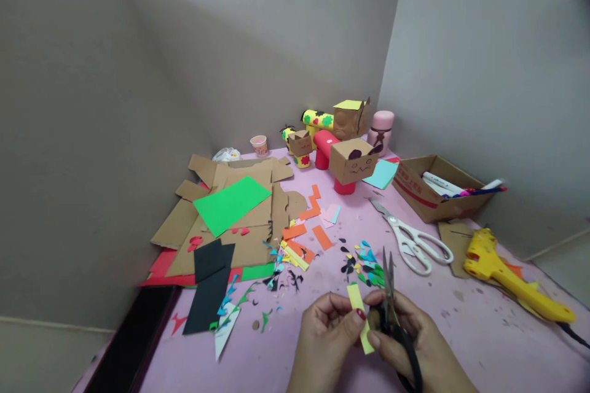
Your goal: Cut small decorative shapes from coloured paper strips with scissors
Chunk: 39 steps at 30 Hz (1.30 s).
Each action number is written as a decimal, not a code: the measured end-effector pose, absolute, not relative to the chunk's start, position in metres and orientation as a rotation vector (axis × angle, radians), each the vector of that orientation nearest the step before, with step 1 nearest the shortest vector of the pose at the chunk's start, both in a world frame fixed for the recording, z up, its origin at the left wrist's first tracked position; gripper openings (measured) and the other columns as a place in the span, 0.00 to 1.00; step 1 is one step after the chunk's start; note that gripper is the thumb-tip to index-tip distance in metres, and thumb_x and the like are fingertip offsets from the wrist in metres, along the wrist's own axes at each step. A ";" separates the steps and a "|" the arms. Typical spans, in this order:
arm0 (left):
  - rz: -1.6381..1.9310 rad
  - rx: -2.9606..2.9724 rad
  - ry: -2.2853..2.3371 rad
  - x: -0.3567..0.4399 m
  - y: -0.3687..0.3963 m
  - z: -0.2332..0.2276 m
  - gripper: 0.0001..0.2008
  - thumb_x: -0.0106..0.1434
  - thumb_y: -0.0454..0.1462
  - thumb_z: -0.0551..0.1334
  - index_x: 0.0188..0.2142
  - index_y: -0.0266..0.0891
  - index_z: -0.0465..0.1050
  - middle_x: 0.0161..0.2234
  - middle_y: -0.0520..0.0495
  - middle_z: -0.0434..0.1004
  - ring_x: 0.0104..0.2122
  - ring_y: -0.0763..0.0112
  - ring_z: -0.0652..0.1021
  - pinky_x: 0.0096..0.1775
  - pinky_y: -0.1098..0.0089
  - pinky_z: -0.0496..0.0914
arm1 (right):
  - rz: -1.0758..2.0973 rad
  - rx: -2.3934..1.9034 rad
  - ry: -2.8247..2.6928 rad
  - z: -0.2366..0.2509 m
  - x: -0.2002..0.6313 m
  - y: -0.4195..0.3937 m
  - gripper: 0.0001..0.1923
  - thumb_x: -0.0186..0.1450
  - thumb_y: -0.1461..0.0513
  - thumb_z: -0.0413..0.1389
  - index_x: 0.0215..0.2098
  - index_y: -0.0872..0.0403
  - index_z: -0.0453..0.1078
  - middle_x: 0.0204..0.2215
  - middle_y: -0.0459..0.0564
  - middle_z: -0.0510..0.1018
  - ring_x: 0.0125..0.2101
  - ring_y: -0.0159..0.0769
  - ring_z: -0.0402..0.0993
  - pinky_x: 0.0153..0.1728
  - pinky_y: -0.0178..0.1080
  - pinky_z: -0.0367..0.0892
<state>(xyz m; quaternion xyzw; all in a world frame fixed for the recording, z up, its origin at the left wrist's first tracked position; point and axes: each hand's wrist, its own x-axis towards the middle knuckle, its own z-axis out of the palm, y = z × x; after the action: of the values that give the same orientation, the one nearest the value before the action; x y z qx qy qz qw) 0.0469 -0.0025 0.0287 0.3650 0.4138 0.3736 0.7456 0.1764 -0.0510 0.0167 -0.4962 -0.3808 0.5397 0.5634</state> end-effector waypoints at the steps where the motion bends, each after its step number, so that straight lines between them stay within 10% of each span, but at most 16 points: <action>1: 0.821 0.851 0.942 0.047 -0.002 0.027 0.19 0.41 0.48 0.73 0.20 0.35 0.71 0.16 0.53 0.70 0.18 0.77 0.66 0.24 0.75 0.61 | 1.251 -1.178 -0.892 0.017 0.175 -0.051 0.15 0.50 0.67 0.64 0.35 0.50 0.70 0.21 0.40 0.74 0.23 0.34 0.71 0.26 0.33 0.66; 39: 0.506 1.067 0.869 0.048 -0.006 0.014 0.21 0.44 0.52 0.69 0.22 0.35 0.69 0.17 0.54 0.67 0.19 0.78 0.63 0.24 0.75 0.55 | 1.091 -1.233 -0.754 0.026 0.183 -0.046 0.16 0.51 0.62 0.67 0.35 0.51 0.69 0.18 0.38 0.71 0.19 0.30 0.67 0.22 0.32 0.61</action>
<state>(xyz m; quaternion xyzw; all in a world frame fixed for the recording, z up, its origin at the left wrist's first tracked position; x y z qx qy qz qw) 0.0484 -0.0063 0.0138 0.4868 0.3966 0.2308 0.7433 0.1831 -0.0461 0.0256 -0.5357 -0.3275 0.4740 0.6173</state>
